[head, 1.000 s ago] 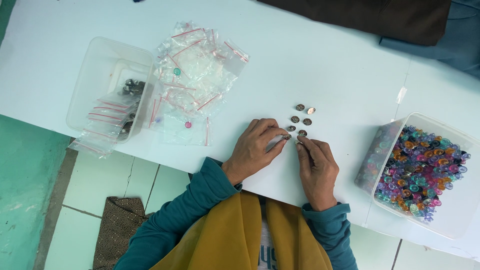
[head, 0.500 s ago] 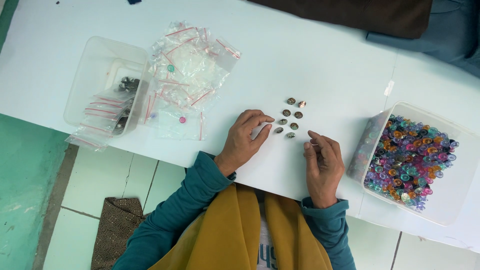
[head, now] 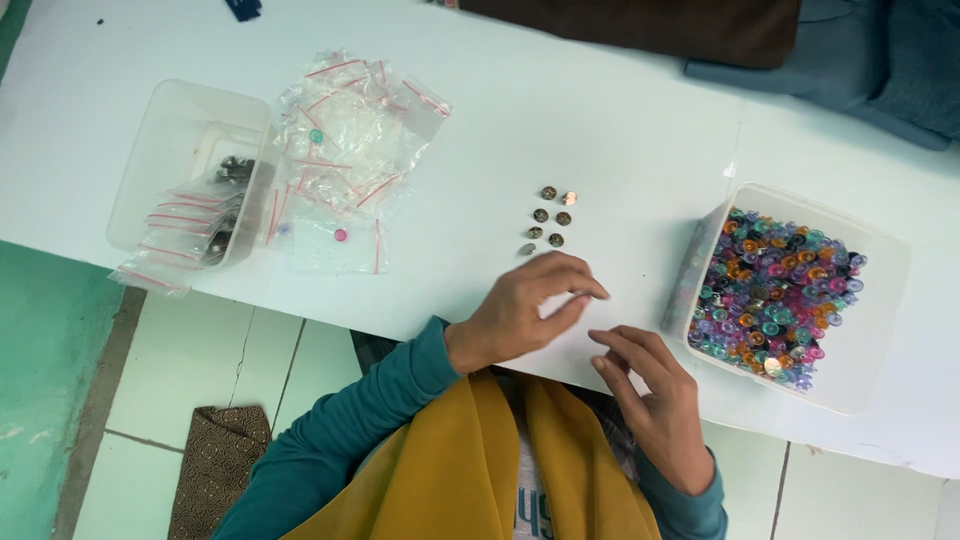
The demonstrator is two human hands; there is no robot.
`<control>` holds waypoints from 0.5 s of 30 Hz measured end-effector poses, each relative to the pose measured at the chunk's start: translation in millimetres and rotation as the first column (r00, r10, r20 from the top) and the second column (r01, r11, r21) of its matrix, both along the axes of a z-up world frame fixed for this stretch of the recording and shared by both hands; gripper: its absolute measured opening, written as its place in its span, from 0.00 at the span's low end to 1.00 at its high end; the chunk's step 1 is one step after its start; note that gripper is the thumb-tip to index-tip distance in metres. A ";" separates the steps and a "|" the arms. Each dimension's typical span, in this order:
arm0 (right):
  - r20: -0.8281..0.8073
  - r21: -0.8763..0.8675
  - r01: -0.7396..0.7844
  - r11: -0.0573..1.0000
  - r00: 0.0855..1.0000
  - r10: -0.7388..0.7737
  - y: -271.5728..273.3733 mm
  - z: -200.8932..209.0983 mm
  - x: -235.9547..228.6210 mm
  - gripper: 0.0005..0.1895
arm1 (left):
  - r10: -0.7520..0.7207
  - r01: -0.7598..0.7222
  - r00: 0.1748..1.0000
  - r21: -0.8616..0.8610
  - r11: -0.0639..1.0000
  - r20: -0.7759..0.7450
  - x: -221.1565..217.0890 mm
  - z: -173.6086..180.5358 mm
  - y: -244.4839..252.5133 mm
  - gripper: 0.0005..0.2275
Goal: Sorting various colored buttons from a container and placing specific ones into a small plastic bag.
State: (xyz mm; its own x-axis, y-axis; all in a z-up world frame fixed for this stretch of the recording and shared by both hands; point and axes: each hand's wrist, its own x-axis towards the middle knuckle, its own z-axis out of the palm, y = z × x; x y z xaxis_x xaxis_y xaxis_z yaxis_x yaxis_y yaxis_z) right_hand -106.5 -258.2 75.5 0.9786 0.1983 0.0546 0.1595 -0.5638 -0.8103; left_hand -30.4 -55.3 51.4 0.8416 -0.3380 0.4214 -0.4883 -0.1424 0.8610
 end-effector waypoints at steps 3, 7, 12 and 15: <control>0.041 -0.081 0.037 0.996 0.999 -0.034 -30.8 32.6 -15.7 0.14 | -0.244 0.243 0.969 0.032 0.970 0.040 4.5 20.5 -31.5 0.08; 0.149 -0.163 0.219 0.962 0.969 -0.195 -73.5 63.1 -15.2 0.14 | -0.388 0.387 0.920 0.027 0.922 0.053 32.5 34.8 -82.9 0.09; 0.293 -0.315 0.361 0.878 0.917 -0.272 -137.1 50.0 15.4 0.17 | -0.365 0.433 0.900 0.380 0.817 -0.240 69.0 19.2 -158.3 0.19; 0.225 -0.392 0.301 0.870 0.948 -0.226 -159.7 37.6 46.6 0.23 | -0.261 0.036 0.948 0.757 0.652 0.180 83.4 -19.0 -196.5 0.14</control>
